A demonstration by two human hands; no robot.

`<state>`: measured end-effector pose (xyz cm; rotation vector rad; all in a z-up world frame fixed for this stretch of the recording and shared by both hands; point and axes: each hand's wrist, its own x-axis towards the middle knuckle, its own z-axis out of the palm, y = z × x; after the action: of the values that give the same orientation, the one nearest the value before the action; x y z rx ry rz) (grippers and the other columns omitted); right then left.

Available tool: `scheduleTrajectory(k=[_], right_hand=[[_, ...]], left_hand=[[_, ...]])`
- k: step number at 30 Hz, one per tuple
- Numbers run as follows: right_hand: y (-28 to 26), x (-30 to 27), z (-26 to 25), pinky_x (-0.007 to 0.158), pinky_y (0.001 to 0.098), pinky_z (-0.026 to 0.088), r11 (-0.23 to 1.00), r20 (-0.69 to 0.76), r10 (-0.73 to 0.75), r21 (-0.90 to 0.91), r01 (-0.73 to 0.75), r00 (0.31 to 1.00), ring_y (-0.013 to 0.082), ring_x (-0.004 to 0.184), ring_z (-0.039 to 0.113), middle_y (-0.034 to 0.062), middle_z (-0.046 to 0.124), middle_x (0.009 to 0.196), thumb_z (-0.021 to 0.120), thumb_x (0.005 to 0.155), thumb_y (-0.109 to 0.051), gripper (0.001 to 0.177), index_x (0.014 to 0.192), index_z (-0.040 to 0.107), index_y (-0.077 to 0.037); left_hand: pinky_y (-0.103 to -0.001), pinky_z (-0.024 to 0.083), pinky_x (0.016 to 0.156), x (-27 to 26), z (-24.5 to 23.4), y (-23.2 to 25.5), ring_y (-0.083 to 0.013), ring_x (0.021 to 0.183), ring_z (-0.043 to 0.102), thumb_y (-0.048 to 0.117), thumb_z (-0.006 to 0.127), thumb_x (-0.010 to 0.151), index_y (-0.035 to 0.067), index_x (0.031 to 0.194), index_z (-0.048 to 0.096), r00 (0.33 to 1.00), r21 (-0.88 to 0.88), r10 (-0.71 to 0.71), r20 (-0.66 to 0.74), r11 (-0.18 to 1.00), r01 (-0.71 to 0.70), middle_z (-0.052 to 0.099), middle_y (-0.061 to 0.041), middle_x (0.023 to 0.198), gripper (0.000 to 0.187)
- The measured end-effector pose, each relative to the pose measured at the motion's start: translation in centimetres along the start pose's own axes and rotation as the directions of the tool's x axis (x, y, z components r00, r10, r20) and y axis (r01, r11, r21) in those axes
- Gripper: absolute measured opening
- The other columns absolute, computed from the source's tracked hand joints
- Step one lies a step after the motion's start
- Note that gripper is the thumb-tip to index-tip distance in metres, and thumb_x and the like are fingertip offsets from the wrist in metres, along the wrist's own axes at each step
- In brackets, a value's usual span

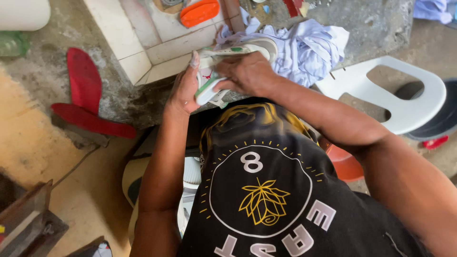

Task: The person cleans a shoe using a brush and a white cloth, applying a liquid from a small bottle onto the shoe's surface.

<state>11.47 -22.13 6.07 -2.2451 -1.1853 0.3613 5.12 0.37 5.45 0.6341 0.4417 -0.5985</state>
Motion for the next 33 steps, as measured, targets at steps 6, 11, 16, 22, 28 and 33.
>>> scheduleTrajectory(k=[6,11,16,22,28,33], right_hand=[[5.2,-4.1,-4.8,0.057,0.0424,0.052,0.950,0.076,0.312,-0.037,-0.310,0.947,0.0291,0.064,0.069,0.0072,0.071,0.077,0.073,0.094,-0.060,0.051,0.098,0.074,-0.010],[0.1,-0.3,-0.2,0.056,0.0431,0.051,0.944,-0.100,0.235,0.260,-0.203,0.967,0.0291,0.060,0.066,0.0068,0.068,0.071,0.076,0.095,-0.054,0.045,0.094,0.072,-0.010],[2.5,-2.5,-3.1,0.055,0.0430,0.050,0.942,-0.101,0.330,0.100,-0.321,0.938,0.0312,0.058,0.065,0.0088,0.068,0.070,0.079,0.093,-0.054,0.046,0.086,0.072,-0.009],[0.1,-0.2,-0.7,0.055,0.0420,0.049,0.826,-0.036,0.428,0.420,-0.375,0.903,0.0287,0.056,0.064,0.0090,0.068,0.068,0.076,0.096,-0.047,0.039,0.084,0.074,-0.010],[2.6,-1.4,-4.5,0.055,0.0409,0.048,0.862,0.040,0.475,0.178,-0.474,0.879,0.0305,0.053,0.062,0.0110,0.064,0.061,0.079,0.092,-0.046,0.040,0.078,0.073,-0.008],[-0.8,0.8,-1.3,0.056,0.0419,0.045,0.795,0.021,0.409,0.483,-0.368,0.912,0.0318,0.054,0.055,0.0124,0.062,0.065,0.080,0.097,-0.044,0.046,0.078,0.070,-0.004]], left_hand=[[-0.045,0.049,0.115,-0.4,0.6,-0.8,-0.0277,0.133,0.059,0.053,0.048,0.107,0.000,0.150,0.046,0.995,0.069,0.084,-0.056,0.994,-0.080,0.058,-0.015,0.147,0.068],[-0.044,0.047,0.115,-1.0,1.0,-0.1,-0.0277,0.134,0.057,0.067,0.044,0.103,0.002,0.153,0.046,1.000,-0.076,0.023,0.014,0.997,-0.022,0.056,-0.015,0.148,0.082],[-0.038,0.048,0.114,0.2,0.3,-0.8,-0.0262,0.134,0.060,0.083,0.044,0.079,-0.002,0.145,0.050,0.986,-0.237,-0.092,0.142,0.964,0.124,0.060,-0.015,0.146,0.108],[-0.036,0.047,0.103,-0.5,-3.3,-5.3,-0.0190,0.120,0.057,0.028,0.071,0.099,-0.003,0.144,0.053,0.999,0.358,-0.007,0.045,0.934,-0.010,0.060,-0.008,0.132,0.057],[-0.028,0.044,0.105,0.1,-4.0,-5.5,-0.0137,0.123,0.055,0.007,0.061,0.097,-0.004,0.141,0.051,0.994,0.572,0.107,0.011,0.815,-0.094,0.060,-0.006,0.135,0.046],[-0.032,0.052,0.091,0.5,-6.1,-5.9,-0.0170,0.102,0.060,0.011,0.059,0.104,-0.008,0.130,0.065,0.986,0.692,-0.057,-0.158,0.705,0.152,0.067,-0.009,0.114,0.033]])
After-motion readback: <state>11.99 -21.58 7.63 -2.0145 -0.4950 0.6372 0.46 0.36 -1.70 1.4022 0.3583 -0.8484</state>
